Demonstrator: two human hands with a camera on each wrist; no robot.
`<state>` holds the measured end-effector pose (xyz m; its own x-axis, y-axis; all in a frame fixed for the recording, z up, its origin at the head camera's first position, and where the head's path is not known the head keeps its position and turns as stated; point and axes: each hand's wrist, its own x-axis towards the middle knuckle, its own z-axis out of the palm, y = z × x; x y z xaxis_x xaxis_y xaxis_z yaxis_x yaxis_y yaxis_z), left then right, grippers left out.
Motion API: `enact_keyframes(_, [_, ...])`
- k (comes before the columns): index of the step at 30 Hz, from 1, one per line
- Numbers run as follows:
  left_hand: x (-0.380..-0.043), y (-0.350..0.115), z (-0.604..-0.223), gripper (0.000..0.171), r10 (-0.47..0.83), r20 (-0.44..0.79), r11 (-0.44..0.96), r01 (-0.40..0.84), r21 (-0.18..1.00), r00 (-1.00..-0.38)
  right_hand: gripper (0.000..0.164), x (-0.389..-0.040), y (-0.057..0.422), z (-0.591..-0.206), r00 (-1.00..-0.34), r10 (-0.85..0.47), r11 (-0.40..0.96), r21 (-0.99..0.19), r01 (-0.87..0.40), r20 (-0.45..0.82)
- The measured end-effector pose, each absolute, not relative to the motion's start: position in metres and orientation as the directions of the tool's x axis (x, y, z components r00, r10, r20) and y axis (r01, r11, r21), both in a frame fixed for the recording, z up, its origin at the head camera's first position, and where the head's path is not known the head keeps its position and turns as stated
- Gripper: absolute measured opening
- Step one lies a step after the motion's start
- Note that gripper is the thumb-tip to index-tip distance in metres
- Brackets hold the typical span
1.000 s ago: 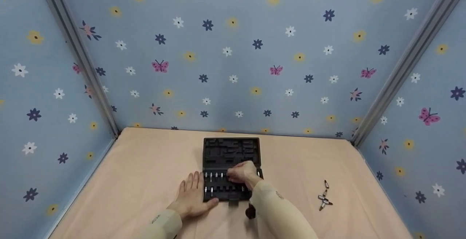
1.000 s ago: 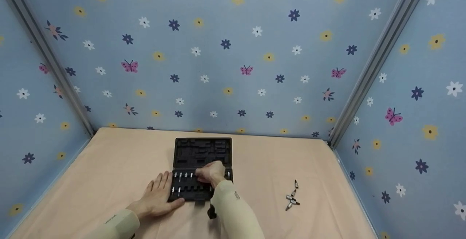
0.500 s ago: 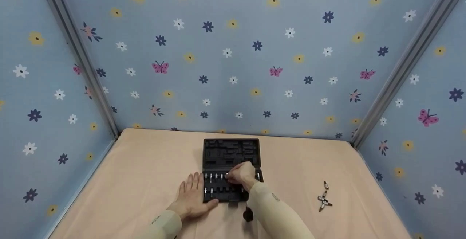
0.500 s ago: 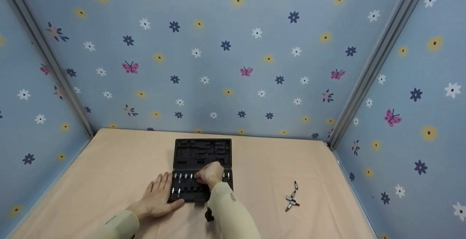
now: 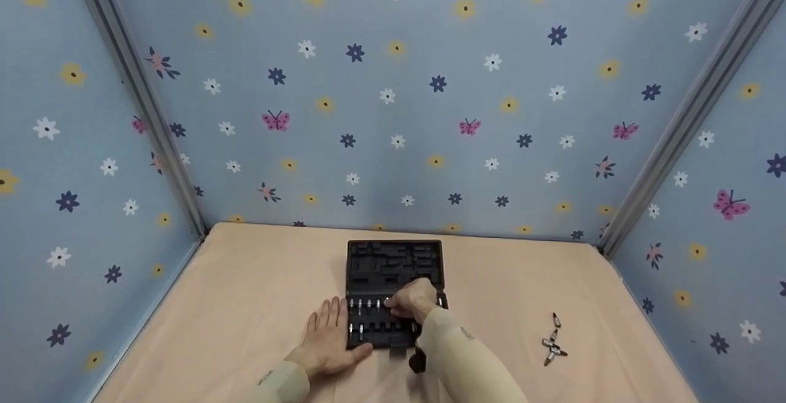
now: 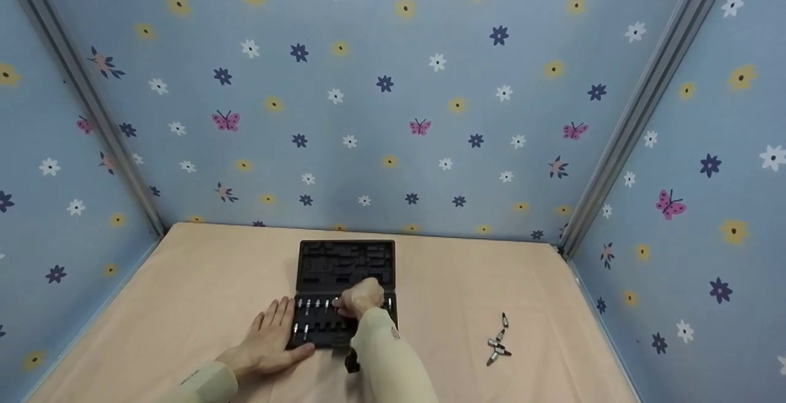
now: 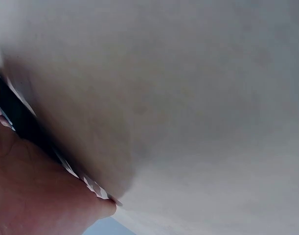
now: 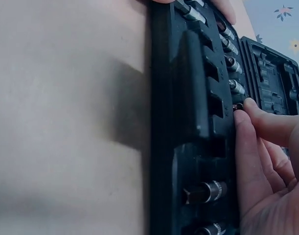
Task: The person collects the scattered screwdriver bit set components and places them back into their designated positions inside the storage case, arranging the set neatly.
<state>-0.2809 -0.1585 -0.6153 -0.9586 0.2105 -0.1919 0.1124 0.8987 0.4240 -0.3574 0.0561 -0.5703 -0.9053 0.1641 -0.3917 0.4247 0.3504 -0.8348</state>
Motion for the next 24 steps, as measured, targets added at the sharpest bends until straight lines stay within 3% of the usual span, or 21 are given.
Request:
enact_keyframes(10, [-0.282, -0.159, -0.616, 0.132, 0.212, -0.208, 0.898, 0.107, 0.426, -0.955, 0.013, -0.366, 0.059, -0.586, -0.936, 0.117, 0.418, -0.838, 0.350, -0.332])
enact_keyframes(19, [-0.281, -0.160, -0.617, 0.131, 0.220, -0.208, 0.898, 0.115, 0.424, -0.953, 0.006, -0.369, 0.079, -0.600, -0.941, -0.083, 0.232, -0.924, 0.303, -0.329])
enact_keyframes(24, [-0.283, -0.160, -0.616, 0.131, 0.229, -0.201, 0.894, 0.124, 0.431, -0.952, 0.014, -0.369, 0.093, -0.598, -0.927, -0.115, 0.163, -0.927, 0.337, -0.357])
